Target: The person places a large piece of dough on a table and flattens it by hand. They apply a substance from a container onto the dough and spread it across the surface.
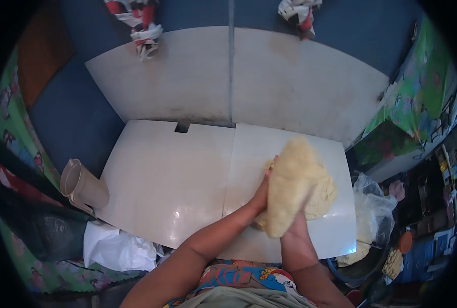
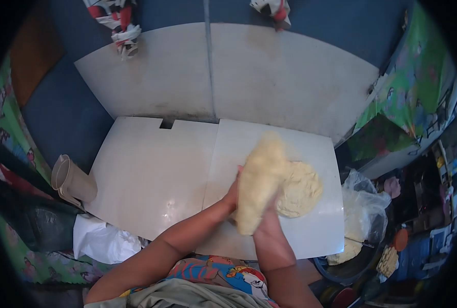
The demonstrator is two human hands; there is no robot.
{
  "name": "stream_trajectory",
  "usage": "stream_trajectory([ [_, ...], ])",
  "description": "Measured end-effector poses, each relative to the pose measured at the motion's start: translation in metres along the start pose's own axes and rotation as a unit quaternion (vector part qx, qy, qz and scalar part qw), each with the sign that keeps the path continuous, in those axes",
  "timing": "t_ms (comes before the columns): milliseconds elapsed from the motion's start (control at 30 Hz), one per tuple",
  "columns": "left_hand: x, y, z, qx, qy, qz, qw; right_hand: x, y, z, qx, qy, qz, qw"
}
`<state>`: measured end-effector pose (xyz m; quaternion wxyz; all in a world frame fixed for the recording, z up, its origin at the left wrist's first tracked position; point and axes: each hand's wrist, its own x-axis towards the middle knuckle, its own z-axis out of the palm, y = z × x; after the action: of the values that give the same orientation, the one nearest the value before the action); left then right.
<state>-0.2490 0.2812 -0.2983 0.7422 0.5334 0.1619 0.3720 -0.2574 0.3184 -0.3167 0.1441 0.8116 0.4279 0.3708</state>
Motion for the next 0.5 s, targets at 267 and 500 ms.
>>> stream_trajectory([
  [267,-0.065,0.021,-0.089,0.057,0.008,0.122,0.991,0.01,0.025,-0.127,0.723,-0.074,-0.202,0.657],
  [500,-0.092,0.036,-0.129,0.024,0.063,0.086,0.994,-0.031,0.004,-0.048,0.59,-0.139,-0.252,0.754],
])
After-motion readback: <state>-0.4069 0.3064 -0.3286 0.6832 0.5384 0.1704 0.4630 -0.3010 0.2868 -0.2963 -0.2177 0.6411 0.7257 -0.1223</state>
